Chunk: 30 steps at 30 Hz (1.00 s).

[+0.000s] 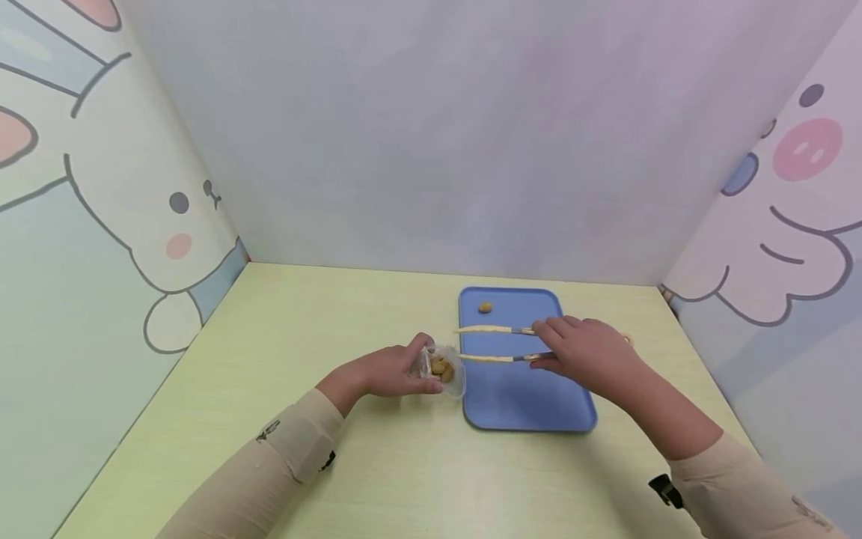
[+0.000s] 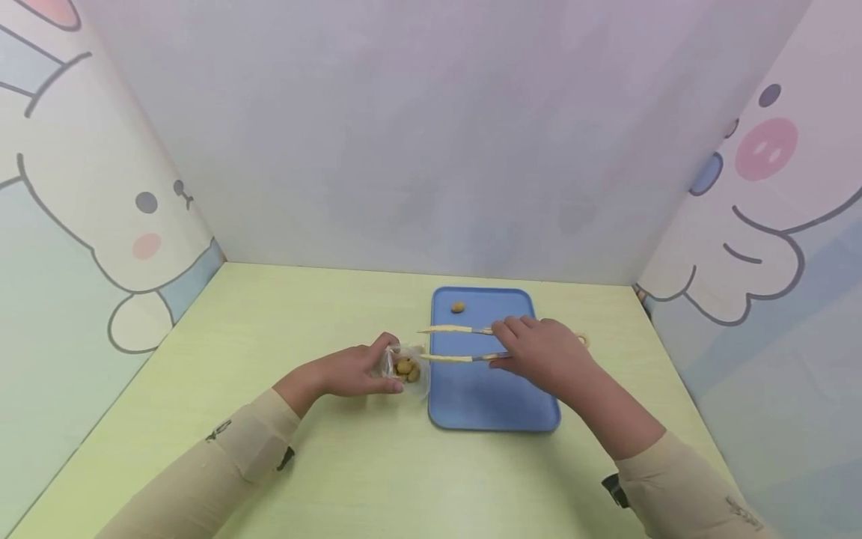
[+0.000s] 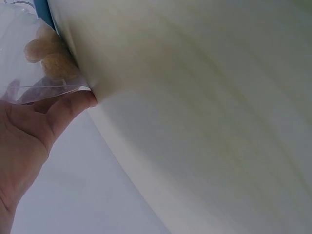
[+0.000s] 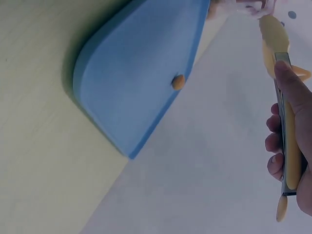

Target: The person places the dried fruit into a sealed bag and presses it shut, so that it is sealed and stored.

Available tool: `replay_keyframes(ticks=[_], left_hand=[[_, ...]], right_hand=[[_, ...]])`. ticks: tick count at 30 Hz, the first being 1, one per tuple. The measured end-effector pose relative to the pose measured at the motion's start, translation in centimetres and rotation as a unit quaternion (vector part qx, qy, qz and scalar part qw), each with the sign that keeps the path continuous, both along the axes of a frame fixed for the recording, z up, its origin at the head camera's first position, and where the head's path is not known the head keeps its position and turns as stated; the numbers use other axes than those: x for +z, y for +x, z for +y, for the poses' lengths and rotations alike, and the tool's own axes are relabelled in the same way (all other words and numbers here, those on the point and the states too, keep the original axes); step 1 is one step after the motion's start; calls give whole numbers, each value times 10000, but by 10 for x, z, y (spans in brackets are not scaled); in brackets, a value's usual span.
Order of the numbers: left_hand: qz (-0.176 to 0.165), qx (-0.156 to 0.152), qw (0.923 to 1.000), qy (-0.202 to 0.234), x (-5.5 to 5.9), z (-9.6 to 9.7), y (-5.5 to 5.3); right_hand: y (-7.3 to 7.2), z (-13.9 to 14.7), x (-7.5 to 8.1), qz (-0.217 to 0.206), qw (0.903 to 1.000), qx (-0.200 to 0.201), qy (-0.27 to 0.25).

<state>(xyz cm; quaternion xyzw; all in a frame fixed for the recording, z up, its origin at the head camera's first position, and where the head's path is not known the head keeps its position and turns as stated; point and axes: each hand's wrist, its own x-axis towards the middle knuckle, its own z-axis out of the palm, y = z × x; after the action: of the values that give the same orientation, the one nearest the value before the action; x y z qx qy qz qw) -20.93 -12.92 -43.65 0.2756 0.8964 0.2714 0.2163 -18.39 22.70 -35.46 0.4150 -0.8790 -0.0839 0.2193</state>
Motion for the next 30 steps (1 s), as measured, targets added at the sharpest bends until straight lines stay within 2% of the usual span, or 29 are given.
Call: replay_keyframes(ticks=[3, 6, 12, 21, 26, 30], left_hand=[[0, 29, 10000, -72, 1, 0, 0], [-9, 45, 9999, -118, 2, 0, 1], [-3, 42, 9999, -127, 3, 1, 1], [34, -15, 9997, -246, 2, 3, 3], [45, 0, 9996, -287, 1, 4, 2], [25, 9, 9995, -300, 1, 4, 3]], right_hand=[[-5, 10, 1, -176, 9996, -169, -119], [-11, 19, -2, -583, 9965, -526, -283], [-21, 30, -11, -1391, 9790, -1403, -503], [-29, 37, -23, -1883, 9591, -1996, -692], [-37, 35, -35, -2201, 9430, -2367, -799], [-45, 30, -45, -2362, 9340, -2569, -759]])
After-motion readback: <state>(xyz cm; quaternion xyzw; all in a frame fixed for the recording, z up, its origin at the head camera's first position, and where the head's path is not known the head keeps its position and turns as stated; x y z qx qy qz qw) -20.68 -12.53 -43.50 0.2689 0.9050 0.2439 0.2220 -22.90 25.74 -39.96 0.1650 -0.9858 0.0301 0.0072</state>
